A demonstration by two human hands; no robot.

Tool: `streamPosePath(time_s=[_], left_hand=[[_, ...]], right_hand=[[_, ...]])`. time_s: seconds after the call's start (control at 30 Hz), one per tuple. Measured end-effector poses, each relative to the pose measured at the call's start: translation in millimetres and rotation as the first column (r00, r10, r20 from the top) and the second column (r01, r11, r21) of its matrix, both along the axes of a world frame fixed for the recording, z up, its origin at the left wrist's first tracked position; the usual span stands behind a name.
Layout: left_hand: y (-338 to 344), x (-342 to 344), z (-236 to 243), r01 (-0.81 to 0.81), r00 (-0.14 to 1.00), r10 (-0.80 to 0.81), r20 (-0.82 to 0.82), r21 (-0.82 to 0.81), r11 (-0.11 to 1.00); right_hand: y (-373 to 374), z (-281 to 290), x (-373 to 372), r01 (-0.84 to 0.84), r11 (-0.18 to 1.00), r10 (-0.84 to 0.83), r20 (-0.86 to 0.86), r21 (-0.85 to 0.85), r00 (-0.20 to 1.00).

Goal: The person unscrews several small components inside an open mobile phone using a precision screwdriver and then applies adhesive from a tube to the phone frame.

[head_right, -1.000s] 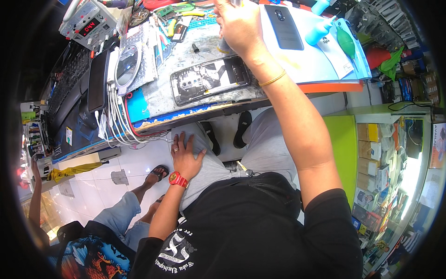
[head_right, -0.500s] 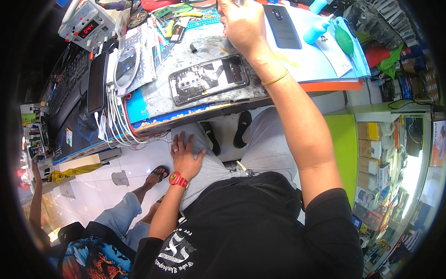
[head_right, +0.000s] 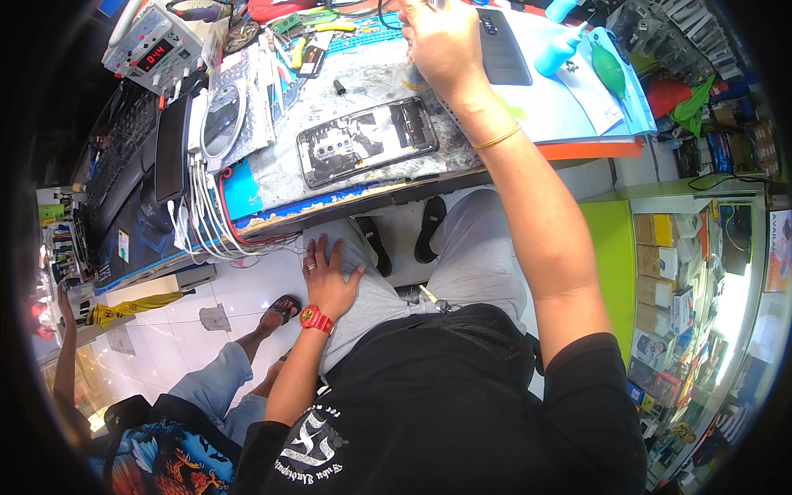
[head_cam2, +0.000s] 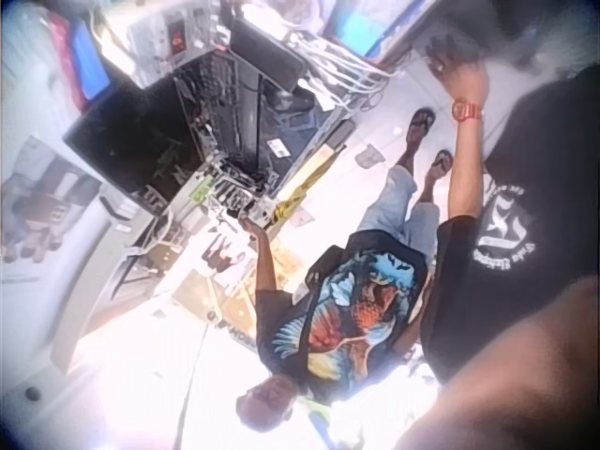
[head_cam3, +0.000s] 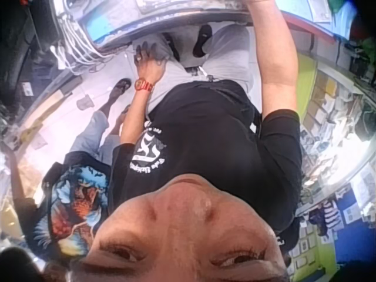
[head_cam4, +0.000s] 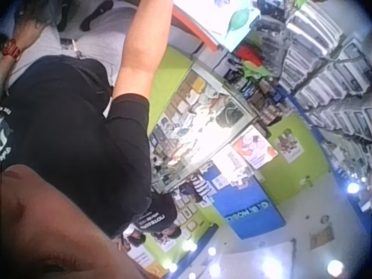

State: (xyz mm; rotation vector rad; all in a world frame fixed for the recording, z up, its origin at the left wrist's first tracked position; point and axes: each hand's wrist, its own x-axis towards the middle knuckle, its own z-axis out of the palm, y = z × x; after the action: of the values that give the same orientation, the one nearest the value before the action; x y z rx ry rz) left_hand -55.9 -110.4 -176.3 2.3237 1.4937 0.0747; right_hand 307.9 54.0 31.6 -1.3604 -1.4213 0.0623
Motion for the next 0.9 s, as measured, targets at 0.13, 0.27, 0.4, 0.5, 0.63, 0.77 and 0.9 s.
streamPosePath(time_s=[0.13, 0.27, 0.4, 0.5, 0.63, 0.77, 0.9], left_hand=[[0, 0, 0, 0.000, 1.000, 0.000, 0.007, 0.003, 1.000], [0, -1, -1, -0.003, 1.000, 0.003, -0.004, -0.029, 1.000], [0, -1, -2, 0.001, 1.000, -0.001, 0.000, 0.001, 1.000], [0, -1, -2, 0.003, 1.000, -0.003, 0.002, 0.004, 1.000], [0, -1, 0, -0.004, 1.000, 0.004, -0.005, -0.006, 1.000], [1, 0, 1, 0.002, 1.000, -0.002, -0.004, -0.025, 1.000], [0, -1, 1, -0.003, 1.000, 0.003, -0.011, -0.024, 1.000]], right_hand=[[1, -6, 6, -0.006, 1.000, 0.006, -0.010, -0.012, 1.000], [2, -4, 17, 0.159, 0.955, -0.267, 0.502, 0.249, 0.822], [4, -10, 22, 0.145, 0.913, -0.366, 0.606, 0.382, 0.707], [-2, -5, 20, 0.143, 0.976, -0.209, 0.519, 0.165, 0.829], [-3, -5, 19, 0.144, 0.960, -0.259, 0.565, 0.241, 0.783], [-6, 2, 18, 0.112, 0.910, -0.354, 0.606, 0.400, 0.713], [-12, 5, 14, 0.102, 0.972, -0.201, 0.517, 0.213, 0.832]])
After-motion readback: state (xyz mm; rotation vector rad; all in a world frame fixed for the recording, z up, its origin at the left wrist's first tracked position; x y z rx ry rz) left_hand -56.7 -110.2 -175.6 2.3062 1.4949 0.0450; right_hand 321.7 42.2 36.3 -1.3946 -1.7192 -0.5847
